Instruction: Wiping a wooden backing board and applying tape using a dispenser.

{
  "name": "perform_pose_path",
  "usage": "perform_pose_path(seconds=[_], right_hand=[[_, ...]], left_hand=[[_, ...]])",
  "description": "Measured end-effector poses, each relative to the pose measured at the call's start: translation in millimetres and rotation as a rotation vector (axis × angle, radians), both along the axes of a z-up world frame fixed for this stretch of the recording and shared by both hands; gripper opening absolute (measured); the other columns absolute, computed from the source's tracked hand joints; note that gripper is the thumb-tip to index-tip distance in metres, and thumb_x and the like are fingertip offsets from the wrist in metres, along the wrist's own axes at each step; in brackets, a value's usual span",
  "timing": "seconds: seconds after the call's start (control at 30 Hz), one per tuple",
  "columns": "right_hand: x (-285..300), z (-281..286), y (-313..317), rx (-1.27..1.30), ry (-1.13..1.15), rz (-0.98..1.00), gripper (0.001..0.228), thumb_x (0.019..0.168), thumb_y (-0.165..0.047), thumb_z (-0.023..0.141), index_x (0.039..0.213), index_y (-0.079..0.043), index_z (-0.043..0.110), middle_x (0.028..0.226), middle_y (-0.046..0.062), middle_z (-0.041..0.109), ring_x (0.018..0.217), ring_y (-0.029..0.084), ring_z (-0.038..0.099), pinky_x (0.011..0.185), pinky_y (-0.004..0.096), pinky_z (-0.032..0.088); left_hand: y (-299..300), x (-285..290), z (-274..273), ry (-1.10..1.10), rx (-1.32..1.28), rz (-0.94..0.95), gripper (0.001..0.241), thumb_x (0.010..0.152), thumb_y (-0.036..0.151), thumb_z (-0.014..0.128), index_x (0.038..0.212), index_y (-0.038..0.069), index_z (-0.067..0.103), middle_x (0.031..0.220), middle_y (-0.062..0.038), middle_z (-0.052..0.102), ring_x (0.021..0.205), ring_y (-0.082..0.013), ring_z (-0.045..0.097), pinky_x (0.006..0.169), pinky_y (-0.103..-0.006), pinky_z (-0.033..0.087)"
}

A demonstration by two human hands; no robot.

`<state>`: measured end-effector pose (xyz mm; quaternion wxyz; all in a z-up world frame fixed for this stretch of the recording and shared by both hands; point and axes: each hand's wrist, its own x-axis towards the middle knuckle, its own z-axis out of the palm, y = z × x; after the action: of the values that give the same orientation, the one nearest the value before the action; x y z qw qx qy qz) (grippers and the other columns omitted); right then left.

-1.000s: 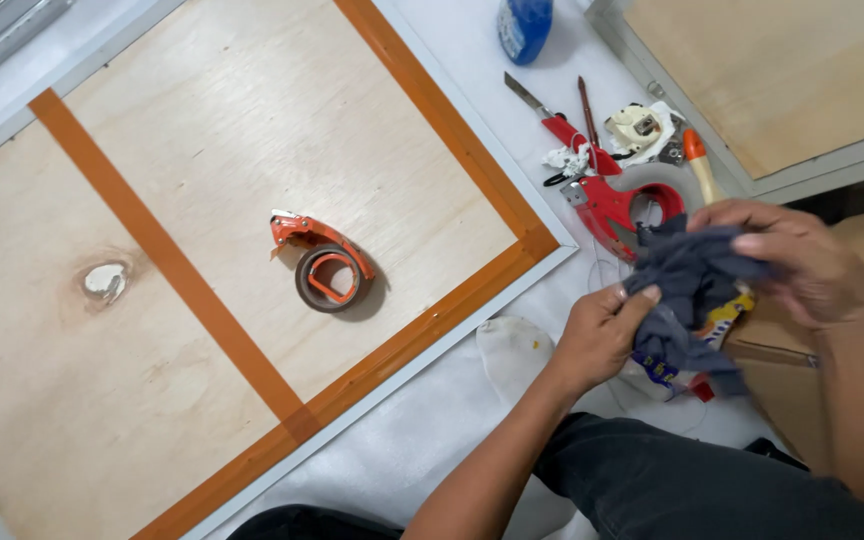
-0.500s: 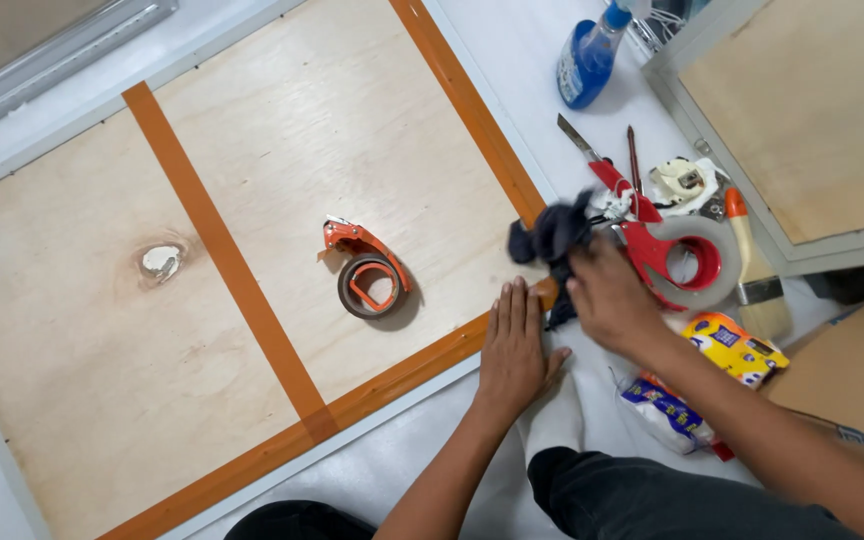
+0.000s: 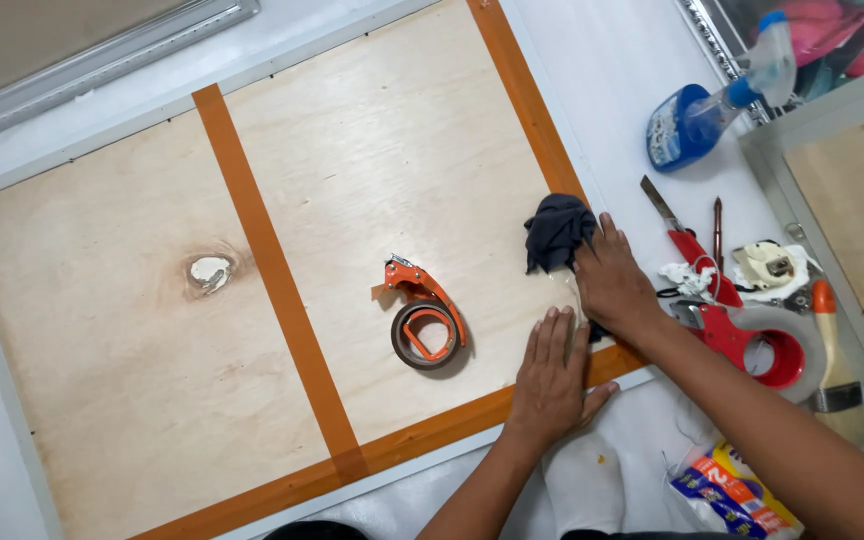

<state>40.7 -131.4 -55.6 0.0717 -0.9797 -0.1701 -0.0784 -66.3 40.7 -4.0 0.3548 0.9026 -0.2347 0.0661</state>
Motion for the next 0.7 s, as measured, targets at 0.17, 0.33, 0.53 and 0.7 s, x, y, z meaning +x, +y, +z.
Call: perform_pose_path(seconds=[0.17, 0.33, 0.53, 0.7], right_hand=[[89.5, 18.5, 26.7, 0.139, 0.129, 0.007, 0.037, 0.099, -0.011, 0.050, 0.130, 0.010, 0.053, 0.146, 0.039, 0.043, 0.149, 0.055, 0.027, 0.120, 0.062, 0.026], [184.1, 19.8, 49.9, 0.159, 0.155, 0.005, 0.045, 0.101, -0.010, 0.047, 0.139, 0.015, 0.046, 0.147, 0.043, 0.039, 0.148, 0.055, 0.022, 0.117, 0.065, 0.025], [292.6, 9.6, 69.7, 0.184, 0.150, -0.024, 0.040, 0.103, -0.005, 0.046, 0.137, 0.016, 0.046, 0.148, 0.046, 0.034, 0.146, 0.057, 0.019, 0.118, 0.064, 0.020], [371.8, 6.2, 83.5, 0.058, 0.175, -0.049, 0.048, 0.105, -0.005, 0.048, 0.149, 0.012, 0.043, 0.157, 0.037, 0.026, 0.145, 0.054, 0.012, 0.116, 0.064, 0.018]], left_hand=[[12.8, 7.2, 15.4, 0.261, -0.056, -0.181, 0.079, 0.100, 0.049, 0.043, 0.149, -0.012, 0.034, 0.160, -0.035, 0.026, 0.152, -0.0474, 0.019, 0.124, -0.0538, 0.015], [16.0, 13.9, 15.4, 0.302, -0.134, -0.212, 0.078, 0.102, 0.047, 0.041, 0.149, -0.015, 0.035, 0.160, -0.038, 0.024, 0.152, -0.0491, 0.019, 0.124, -0.0544, 0.016], [19.5, 27.0, 23.7, 0.445, -0.151, -0.295, 0.080, 0.100, 0.049, 0.037, 0.150, -0.014, 0.033, 0.159, -0.036, 0.027, 0.153, -0.0493, 0.018, 0.124, -0.0534, 0.013], [20.2, 30.1, 22.8, 0.520, -0.182, -0.332, 0.083, 0.103, 0.051, 0.024, 0.152, -0.016, 0.028, 0.161, -0.036, 0.021, 0.155, -0.0463, 0.013, 0.125, -0.0537, 0.008]])
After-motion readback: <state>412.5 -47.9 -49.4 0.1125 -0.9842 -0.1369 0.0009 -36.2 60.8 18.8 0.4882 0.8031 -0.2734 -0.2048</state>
